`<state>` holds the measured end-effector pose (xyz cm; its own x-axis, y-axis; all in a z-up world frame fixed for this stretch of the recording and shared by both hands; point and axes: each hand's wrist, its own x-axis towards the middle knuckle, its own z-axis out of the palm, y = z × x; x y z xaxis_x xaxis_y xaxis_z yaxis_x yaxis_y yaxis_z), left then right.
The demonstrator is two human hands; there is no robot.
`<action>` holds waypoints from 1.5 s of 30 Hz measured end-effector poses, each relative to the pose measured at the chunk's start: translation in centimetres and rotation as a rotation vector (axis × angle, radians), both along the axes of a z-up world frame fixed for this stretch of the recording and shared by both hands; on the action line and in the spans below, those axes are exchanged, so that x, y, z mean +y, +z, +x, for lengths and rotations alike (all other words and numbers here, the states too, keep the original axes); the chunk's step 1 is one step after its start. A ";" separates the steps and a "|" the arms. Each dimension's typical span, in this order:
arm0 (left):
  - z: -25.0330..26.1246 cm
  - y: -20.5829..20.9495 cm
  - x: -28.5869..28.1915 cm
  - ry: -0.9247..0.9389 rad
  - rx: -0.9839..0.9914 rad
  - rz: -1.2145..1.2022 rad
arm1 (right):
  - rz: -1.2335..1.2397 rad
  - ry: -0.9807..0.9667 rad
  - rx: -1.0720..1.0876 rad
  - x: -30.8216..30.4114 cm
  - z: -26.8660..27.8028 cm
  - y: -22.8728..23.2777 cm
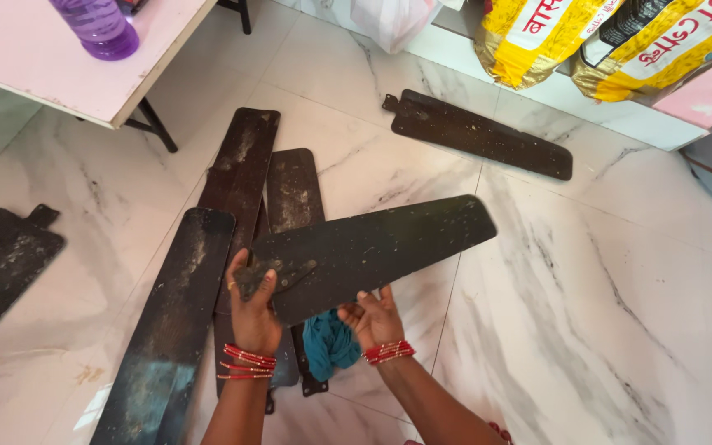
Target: The person sits on the floor and wipes several long, dark decorative planks with a blue cloth. They handle the planks one at a time, wiping the surfaces and stacking the cleaned pieces to the side.
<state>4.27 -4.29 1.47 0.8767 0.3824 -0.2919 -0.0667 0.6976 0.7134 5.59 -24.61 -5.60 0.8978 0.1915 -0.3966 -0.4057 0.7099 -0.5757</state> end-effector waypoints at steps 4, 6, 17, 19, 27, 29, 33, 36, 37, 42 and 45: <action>0.6 -2.2 -0.6 -0.114 -0.061 -0.064 | -0.059 -0.102 -0.044 -1.9 3.8 -1.9; 1.3 -3.6 -0.6 -0.155 -0.065 -0.086 | -0.122 -0.176 0.005 -3.3 6.7 -2.9; 3.3 -6.0 -3.5 -0.359 0.087 -0.260 | -0.296 -0.402 0.190 -10.9 20.7 -9.2; 3.6 -6.0 -3.8 -0.365 0.120 -0.260 | -0.303 -0.427 0.220 -11.8 22.2 -9.8; 4.3 -7.4 -3.5 -0.370 0.180 -0.262 | -0.256 -0.524 0.210 -14.3 30.6 -9.1; 4.5 -7.6 -3.4 -0.371 0.196 -0.267 | -0.278 -0.553 0.241 -14.7 32.3 -8.3; 4.8 -7.9 -3.5 -0.375 0.194 -0.284 | -0.323 -0.559 0.283 -14.6 33.8 -6.8; 5.2 -8.1 -3.9 -0.388 0.202 -0.289 | -0.312 -0.570 0.285 -14.5 34.7 -6.6; 5.2 -8.2 -4.1 -0.390 0.209 -0.294 | -0.307 -0.571 0.284 -14.5 34.9 -6.8; 5.4 -8.6 -4.2 -0.390 0.233 -0.305 | -0.317 -0.593 0.333 -15.4 36.9 -8.5; 5.2 -9.3 -4.0 -0.383 0.246 -0.299 | -0.307 -0.564 0.284 -16.9 38.7 -10.0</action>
<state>9.50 -8.30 -7.78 0.8292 -0.0821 -0.5529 0.3756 0.8144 0.4424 44.24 -41.54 -15.63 0.6812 -0.4310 -0.5919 -0.1876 0.6786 -0.7101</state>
